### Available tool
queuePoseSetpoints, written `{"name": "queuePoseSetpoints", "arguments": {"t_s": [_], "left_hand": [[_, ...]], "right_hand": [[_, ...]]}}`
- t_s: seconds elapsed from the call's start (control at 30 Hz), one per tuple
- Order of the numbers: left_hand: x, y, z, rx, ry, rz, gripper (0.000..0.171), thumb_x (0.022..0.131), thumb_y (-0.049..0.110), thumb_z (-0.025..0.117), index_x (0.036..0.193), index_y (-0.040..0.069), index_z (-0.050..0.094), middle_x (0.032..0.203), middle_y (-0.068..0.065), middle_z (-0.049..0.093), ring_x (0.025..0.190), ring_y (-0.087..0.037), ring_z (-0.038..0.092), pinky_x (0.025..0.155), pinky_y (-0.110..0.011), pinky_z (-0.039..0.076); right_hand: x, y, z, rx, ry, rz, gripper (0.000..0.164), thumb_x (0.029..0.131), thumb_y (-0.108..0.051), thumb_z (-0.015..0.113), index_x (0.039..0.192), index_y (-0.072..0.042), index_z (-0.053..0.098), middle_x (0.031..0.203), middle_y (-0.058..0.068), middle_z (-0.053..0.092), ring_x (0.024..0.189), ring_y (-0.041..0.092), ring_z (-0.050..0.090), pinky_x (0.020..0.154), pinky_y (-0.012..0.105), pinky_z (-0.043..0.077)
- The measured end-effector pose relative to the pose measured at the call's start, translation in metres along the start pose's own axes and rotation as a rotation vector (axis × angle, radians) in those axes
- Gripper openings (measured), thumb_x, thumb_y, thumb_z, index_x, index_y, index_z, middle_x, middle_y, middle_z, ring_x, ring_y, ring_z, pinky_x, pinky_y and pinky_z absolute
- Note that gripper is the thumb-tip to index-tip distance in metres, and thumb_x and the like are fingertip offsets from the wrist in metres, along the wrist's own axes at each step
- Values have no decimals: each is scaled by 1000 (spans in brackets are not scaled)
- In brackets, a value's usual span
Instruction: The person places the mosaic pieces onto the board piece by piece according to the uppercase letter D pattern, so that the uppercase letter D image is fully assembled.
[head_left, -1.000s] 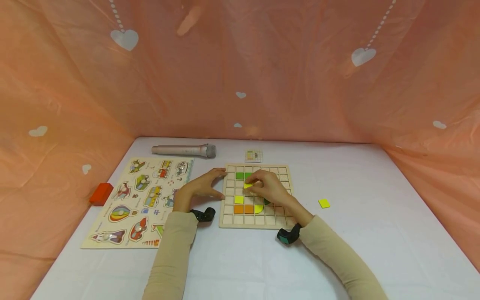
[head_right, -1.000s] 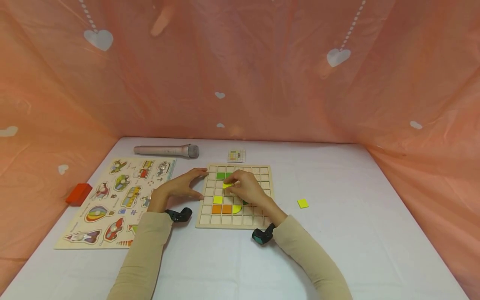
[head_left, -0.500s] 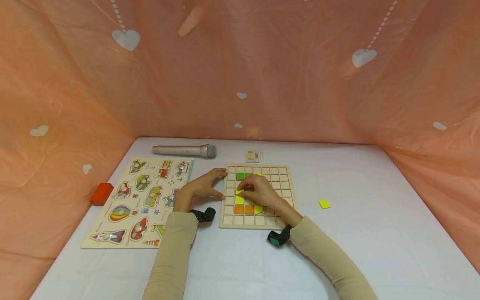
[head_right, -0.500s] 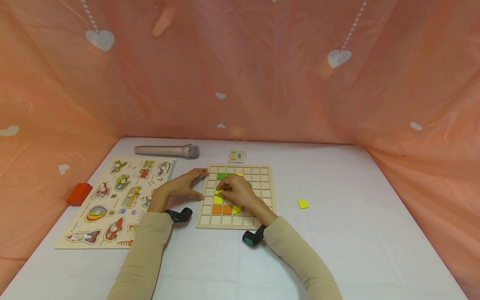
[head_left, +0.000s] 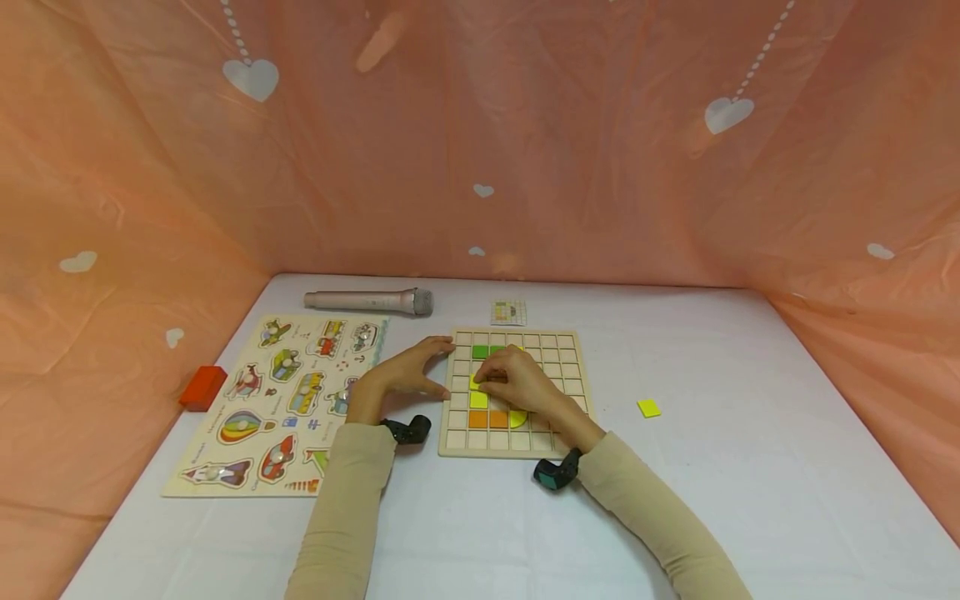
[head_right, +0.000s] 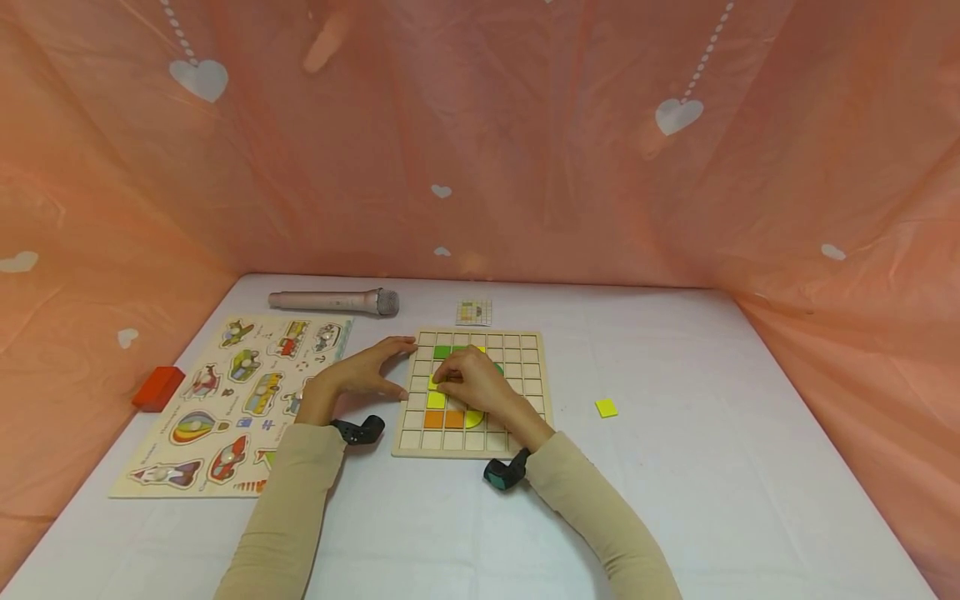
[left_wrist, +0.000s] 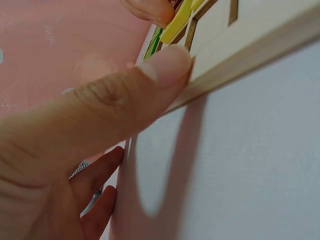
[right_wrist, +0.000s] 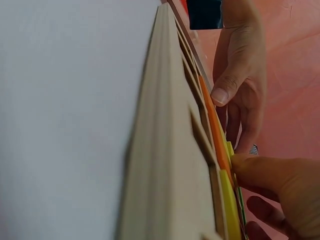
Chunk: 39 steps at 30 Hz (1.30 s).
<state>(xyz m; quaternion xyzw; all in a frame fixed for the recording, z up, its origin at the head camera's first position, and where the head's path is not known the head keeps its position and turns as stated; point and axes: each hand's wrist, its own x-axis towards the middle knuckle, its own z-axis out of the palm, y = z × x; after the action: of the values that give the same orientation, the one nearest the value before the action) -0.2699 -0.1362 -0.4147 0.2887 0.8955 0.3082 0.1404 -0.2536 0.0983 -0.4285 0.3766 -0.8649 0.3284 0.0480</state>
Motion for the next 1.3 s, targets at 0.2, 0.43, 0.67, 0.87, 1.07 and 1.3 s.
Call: {"name": "queuePoseSetpoints", "arguments": {"t_s": [0.2, 0.43, 0.67, 0.87, 1.07, 1.3], "left_hand": [[0, 1, 0, -4, -1, -3, 83, 73, 22, 80, 139, -4, 37, 149, -20, 26, 138, -36, 22, 113, -47, 20], [0, 1, 0, -6, -1, -1, 82, 73, 21, 80, 139, -4, 37, 149, -20, 26, 138, -36, 22, 114, -46, 19], [1, 1, 0, -2, -5, -8, 82, 74, 21, 80, 139, -3, 37, 149, -19, 26, 138, -35, 22, 114, -45, 19], [0, 1, 0, 1, -4, -12, 82, 74, 21, 79, 140, -3, 37, 150, -19, 26, 138, -35, 22, 114, -45, 19], [1, -1, 0, 4, -4, -17, 82, 73, 21, 80, 139, -3, 37, 149, -20, 26, 139, -35, 21, 114, -46, 17], [0, 0, 0, -3, -7, -26, 82, 73, 20, 80, 139, -3, 37, 150, -19, 25, 139, -35, 19, 115, -46, 16]], "right_hand": [[1, 0, -3, -57, -18, -29, 5, 82, -11, 71, 86, -11, 73, 90, -2, 70, 86, 13, 55, 78, 29, 42], [2, -2, -7, -96, -44, -11, 5, 82, -12, 71, 86, -13, 74, 89, -4, 70, 87, 13, 53, 80, 30, 42], [2, 0, -8, -88, -60, -8, 5, 82, -12, 71, 87, -13, 73, 90, -3, 69, 88, 13, 53, 81, 31, 41], [0, 5, -11, -20, -88, -26, 15, 84, -11, 68, 98, -9, 71, 100, 1, 67, 94, 17, 54, 83, 33, 44], [-14, 16, -35, 184, -49, 47, 26, 86, -7, 65, 112, -2, 63, 110, 10, 61, 98, 24, 58, 83, 36, 53], [-54, 34, -81, 233, 58, 90, 28, 83, -2, 68, 111, 0, 63, 110, 14, 63, 100, 33, 59, 87, 43, 51]]}}
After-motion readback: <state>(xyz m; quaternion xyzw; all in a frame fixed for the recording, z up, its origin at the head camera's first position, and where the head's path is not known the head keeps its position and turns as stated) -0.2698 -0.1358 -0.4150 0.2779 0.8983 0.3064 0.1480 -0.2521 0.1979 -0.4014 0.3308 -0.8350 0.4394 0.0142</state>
